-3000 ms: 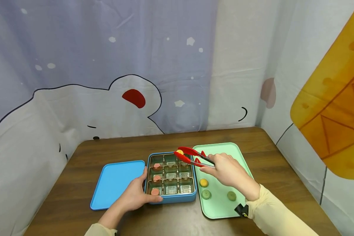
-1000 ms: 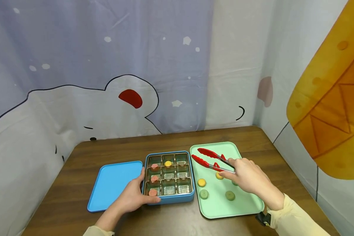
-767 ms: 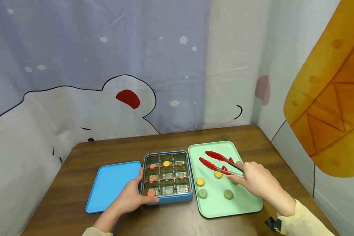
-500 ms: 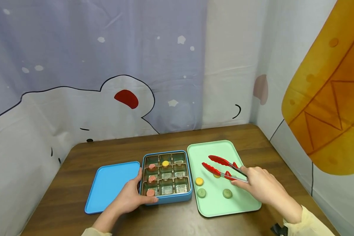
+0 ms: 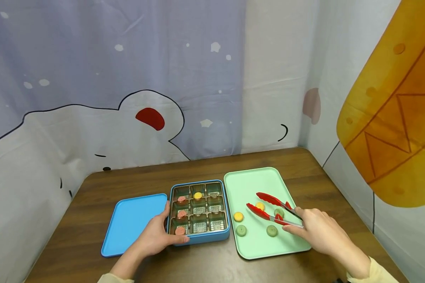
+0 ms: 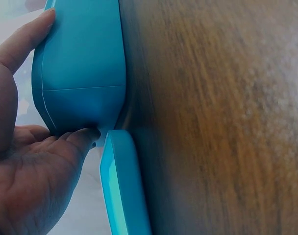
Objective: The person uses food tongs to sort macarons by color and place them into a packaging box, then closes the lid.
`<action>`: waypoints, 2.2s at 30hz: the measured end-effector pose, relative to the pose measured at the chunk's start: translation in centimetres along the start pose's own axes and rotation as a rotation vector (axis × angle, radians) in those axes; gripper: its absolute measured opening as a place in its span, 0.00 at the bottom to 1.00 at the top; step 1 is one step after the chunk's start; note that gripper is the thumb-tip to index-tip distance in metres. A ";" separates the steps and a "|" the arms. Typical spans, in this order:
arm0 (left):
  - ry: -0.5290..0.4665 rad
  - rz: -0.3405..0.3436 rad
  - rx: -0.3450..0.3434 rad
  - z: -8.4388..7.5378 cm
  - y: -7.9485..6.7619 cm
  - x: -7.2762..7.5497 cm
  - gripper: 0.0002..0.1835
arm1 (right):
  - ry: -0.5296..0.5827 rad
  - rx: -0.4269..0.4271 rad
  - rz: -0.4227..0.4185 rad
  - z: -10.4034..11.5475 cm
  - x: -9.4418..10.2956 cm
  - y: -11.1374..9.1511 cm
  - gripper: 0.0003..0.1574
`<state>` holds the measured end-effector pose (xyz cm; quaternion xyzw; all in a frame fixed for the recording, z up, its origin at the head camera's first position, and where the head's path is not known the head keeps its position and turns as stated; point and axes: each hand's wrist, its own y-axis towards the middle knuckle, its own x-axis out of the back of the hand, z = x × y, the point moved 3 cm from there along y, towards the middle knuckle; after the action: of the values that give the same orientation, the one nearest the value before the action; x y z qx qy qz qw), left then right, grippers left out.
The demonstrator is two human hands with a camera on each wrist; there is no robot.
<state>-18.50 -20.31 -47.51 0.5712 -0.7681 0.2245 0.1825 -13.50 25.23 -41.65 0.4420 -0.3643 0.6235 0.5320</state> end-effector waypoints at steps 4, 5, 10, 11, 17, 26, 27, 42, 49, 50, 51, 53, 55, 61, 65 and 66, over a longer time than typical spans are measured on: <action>-0.004 -0.002 -0.004 -0.1 -0.1 0.0 0.78 | -0.004 -0.006 -0.005 -0.3 -0.2 -0.3 0.30; -0.007 0.000 -0.008 -0.1 -0.1 0.0 0.78 | -0.004 -0.005 -0.007 -0.3 -0.2 -0.4 0.30; -0.009 0.000 -0.015 -0.1 -0.1 0.0 0.77 | 0.004 -0.013 -0.008 -0.4 -0.3 -0.7 0.29; -0.005 -0.001 -0.017 -0.1 -0.1 0.0 0.77 | 0.006 -0.015 -0.006 -0.5 -0.3 -0.7 0.29; 0.005 0.001 -0.021 0.0 -0.1 0.0 0.77 | 0.017 -0.008 -0.007 -0.6 -0.5 -0.9 0.26; 0.006 -0.003 -0.017 0.0 -0.1 0.0 0.77 | 0.028 -0.002 0.001 -0.7 -0.6 -1.1 0.24; 0.006 -0.004 -0.016 0.0 -0.1 0.0 0.77 | 0.027 -0.002 0.002 -0.7 -0.6 -1.1 0.24; -0.014 0.002 -0.007 0.1 -0.2 0.1 0.77 | 0.035 0.008 0.006 -0.9 -0.6 -1.4 0.27; -0.038 0.011 -0.007 0.1 -0.2 0.0 0.77 | 0.030 0.003 0.010 -0.9 -0.7 -1.4 0.26; -0.041 0.014 -0.006 0.2 -0.1 0.0 0.78 | 0.029 0.002 0.011 -0.9 -0.7 -1.4 0.26; -0.044 0.015 -0.005 0.2 -0.1 -0.1 0.78 | 0.028 0.005 0.010 -0.9 -0.7 -1.4 0.26; -0.048 0.017 -0.003 0.2 -0.1 -0.1 0.78 | 0.026 0.006 0.011 -0.9 -0.6 -1.3 0.27; -0.047 0.015 -0.004 0.2 -0.1 -0.1 0.78 | 0.027 0.009 0.012 -0.9 -0.6 -1.3 0.29; -0.062 0.020 -0.006 0.1 -0.2 -0.1 0.77 | 0.012 0.010 -0.012 -0.8 0.0 -1.1 0.27; -0.025 0.018 0.002 0.2 -0.2 -0.1 0.78 | -0.006 0.040 -0.047 -0.4 0.8 -0.6 0.24; -0.015 0.016 0.006 0.3 -0.2 -0.1 0.78 | -0.009 0.051 -0.055 -0.3 1.0 -0.4 0.24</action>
<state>-18.31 -20.43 -47.76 0.5675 -0.7732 0.2239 0.1732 -13.15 25.91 -40.82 0.4681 -0.3387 0.6157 0.5358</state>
